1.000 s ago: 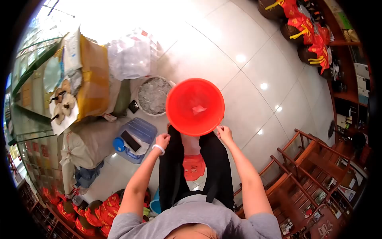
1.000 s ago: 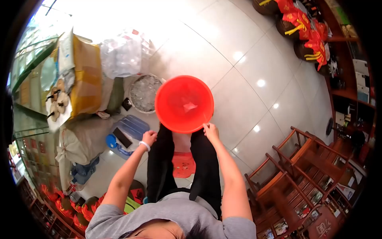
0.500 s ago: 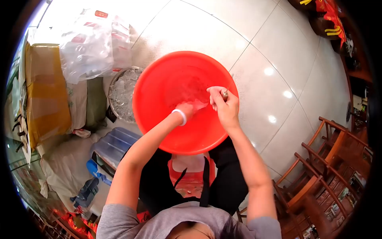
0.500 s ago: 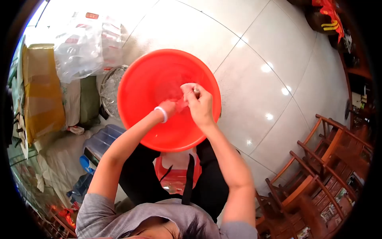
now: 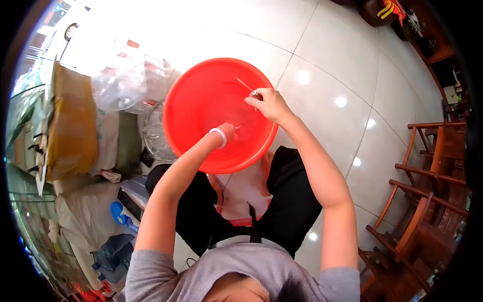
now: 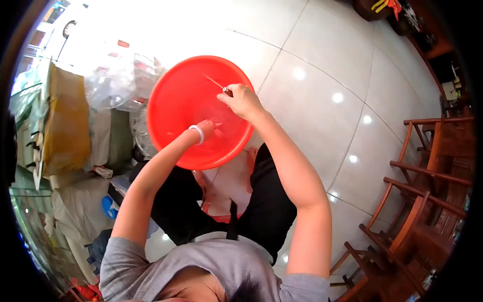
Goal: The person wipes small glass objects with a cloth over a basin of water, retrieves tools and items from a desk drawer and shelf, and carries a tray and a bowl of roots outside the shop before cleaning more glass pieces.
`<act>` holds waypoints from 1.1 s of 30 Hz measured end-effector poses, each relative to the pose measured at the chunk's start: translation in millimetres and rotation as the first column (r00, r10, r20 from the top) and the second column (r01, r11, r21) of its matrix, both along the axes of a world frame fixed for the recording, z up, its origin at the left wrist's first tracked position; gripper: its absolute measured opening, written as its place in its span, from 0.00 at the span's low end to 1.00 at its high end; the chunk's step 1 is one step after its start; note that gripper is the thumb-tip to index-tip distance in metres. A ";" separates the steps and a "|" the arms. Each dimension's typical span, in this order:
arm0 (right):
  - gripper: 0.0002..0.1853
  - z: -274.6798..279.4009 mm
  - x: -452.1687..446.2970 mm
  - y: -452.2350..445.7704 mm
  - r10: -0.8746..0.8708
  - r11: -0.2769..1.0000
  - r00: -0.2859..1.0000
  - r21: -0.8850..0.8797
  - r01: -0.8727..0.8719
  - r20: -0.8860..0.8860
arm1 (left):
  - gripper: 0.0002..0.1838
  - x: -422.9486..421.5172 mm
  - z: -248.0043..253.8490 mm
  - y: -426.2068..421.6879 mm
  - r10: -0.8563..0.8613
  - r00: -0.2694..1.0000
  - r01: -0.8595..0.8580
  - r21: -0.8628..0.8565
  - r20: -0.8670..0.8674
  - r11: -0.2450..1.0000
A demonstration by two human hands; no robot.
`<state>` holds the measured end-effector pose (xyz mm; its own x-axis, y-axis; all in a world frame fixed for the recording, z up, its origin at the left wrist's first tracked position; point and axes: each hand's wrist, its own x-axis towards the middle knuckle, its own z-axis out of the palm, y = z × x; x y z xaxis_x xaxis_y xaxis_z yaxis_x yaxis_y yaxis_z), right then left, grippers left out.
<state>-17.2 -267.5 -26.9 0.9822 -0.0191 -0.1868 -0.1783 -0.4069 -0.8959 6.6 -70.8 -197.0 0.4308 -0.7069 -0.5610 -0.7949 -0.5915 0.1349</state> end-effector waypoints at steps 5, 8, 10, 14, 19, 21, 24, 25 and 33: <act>0.15 -17.2 -9.3 9.5 -0.007 0.925 0.997 -0.379 0.033 0.070 | 0.12 -6.4 67.5 20.7 0.350 0.926 -0.373 -0.216 -0.139 0.902; 0.14 -29.5 -12.8 29.7 -0.001 0.952 0.993 -0.305 0.038 0.119 | 0.11 -14.3 112.9 32.0 0.412 0.904 -0.424 -0.357 -0.112 0.832; 0.13 -47.3 -8.5 45.9 0.020 0.990 0.993 -0.141 -0.004 0.114 | 0.11 -14.3 144.0 32.2 0.443 0.887 -0.454 -0.406 -0.129 0.793; 0.11 -54.4 -26.6 82.9 0.087 0.996 0.995 -0.019 -0.087 0.055 | 0.11 -22.2 175.7 39.2 0.547 0.786 -0.598 -0.574 -0.287 0.559; 0.09 -70.7 -20.8 100.1 -0.007 0.969 1.000 0.248 0.003 0.014 | 0.10 -29.2 177.6 41.9 0.462 0.540 -0.832 -0.527 -0.703 0.171; 0.09 -72.5 -12.0 102.0 -0.091 0.980 0.996 0.179 0.086 0.018 | 0.07 -20.7 151.4 48.6 0.423 0.511 -0.833 -0.552 -0.749 0.029; 0.10 -64.2 -11.2 96.7 -0.177 0.977 0.984 0.117 0.177 -0.013 | 0.10 -9.6 115.7 64.8 0.541 0.318 -0.891 -0.440 -0.778 -0.108; 0.11 -57.3 -10.6 94.6 -0.182 0.974 0.982 0.130 0.186 -0.046 | 0.10 -10.1 102.3 67.6 0.535 0.317 -0.891 -0.439 -0.783 -0.114; 0.10 1.6 -10.1 93.8 -0.098 0.696 0.982 0.694 0.184 -0.163 | 0.24 -18.0 67.4 36.2 0.461 0.499 -0.859 -0.488 -0.734 0.154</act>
<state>-27.3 -173.7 -25.3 0.9523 0.0235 -0.3041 -0.2908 0.3710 -0.8819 -11.3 -34.5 -129.6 0.8851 -0.4007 -0.2368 0.0965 -0.3397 0.9356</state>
